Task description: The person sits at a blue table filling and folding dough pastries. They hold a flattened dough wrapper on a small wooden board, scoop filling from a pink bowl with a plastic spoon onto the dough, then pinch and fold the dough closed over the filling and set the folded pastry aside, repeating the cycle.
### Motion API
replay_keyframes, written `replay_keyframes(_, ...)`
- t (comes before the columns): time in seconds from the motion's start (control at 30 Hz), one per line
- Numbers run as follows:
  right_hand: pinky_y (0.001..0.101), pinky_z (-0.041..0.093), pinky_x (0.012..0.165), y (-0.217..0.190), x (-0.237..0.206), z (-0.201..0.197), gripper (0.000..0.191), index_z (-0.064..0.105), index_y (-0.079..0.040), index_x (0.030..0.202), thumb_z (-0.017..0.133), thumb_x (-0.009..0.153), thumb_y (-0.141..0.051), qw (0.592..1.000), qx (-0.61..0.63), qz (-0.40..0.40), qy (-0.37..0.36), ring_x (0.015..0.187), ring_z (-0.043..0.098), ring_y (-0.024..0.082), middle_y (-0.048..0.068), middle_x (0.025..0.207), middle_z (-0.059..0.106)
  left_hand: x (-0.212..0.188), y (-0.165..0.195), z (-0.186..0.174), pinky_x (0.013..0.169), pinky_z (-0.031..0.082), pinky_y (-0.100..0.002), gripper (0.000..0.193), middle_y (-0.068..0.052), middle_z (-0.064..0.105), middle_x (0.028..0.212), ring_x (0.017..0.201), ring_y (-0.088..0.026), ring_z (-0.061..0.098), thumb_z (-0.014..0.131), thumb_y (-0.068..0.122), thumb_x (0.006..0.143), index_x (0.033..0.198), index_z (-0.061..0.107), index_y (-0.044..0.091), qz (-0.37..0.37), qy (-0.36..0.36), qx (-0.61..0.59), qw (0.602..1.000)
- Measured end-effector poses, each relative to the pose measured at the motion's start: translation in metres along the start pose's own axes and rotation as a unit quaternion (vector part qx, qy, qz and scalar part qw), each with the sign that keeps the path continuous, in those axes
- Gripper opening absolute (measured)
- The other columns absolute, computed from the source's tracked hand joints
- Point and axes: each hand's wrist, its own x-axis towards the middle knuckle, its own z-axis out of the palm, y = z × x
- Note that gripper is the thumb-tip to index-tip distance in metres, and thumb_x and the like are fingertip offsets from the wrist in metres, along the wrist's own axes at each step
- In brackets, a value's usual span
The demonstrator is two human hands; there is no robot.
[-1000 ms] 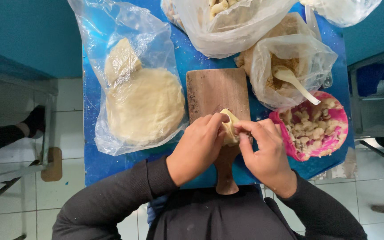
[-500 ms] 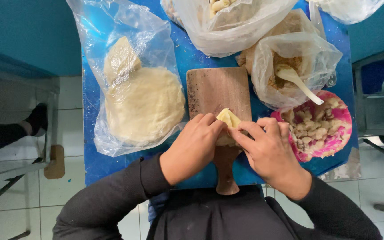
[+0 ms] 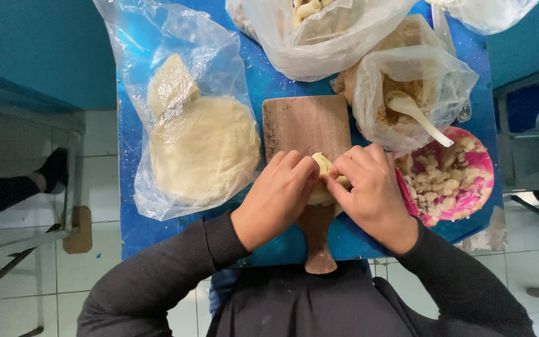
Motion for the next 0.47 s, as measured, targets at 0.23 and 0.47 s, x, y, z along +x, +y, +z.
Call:
replay_keyframes(0.23, 0.0431, 0.038, 0.083, -0.013, -0.013, -0.006, 0.028, 0.071, -0.008, 0.11, 0.07, 0.081, -0.007, 0.988, -0.126, -0.088, -0.004, 0.1, 0.057, 0.025, 0.001, 0.105, 0.068, -0.003, -0.001, -0.006, 0.084, 0.047, -0.044, 0.025, -0.015, 0.058, 0.097, 0.093, -0.035, 0.056, 0.061, -0.002, 0.079, 0.103, 0.057, 0.003, 0.021, -0.068, 0.05, 0.996)
replay_keyframes(0.47, 0.0422, 0.041, 0.09, 0.001, -0.005, -0.001, 0.017, 0.072, -0.014, 0.102, 0.074, 0.086, -0.01, 0.998, -0.062, 0.003, -0.027, 0.101, 0.056, 0.027, -0.001, 0.1, 0.067, 0.001, -0.004, -0.001, 0.087, 0.047, -0.044, 0.024, -0.012, 0.06, 0.096, 0.096, -0.033, 0.059, 0.064, 0.003, 0.087, 0.11, 0.058, 0.005, -0.009, -0.067, 0.06, 0.996)
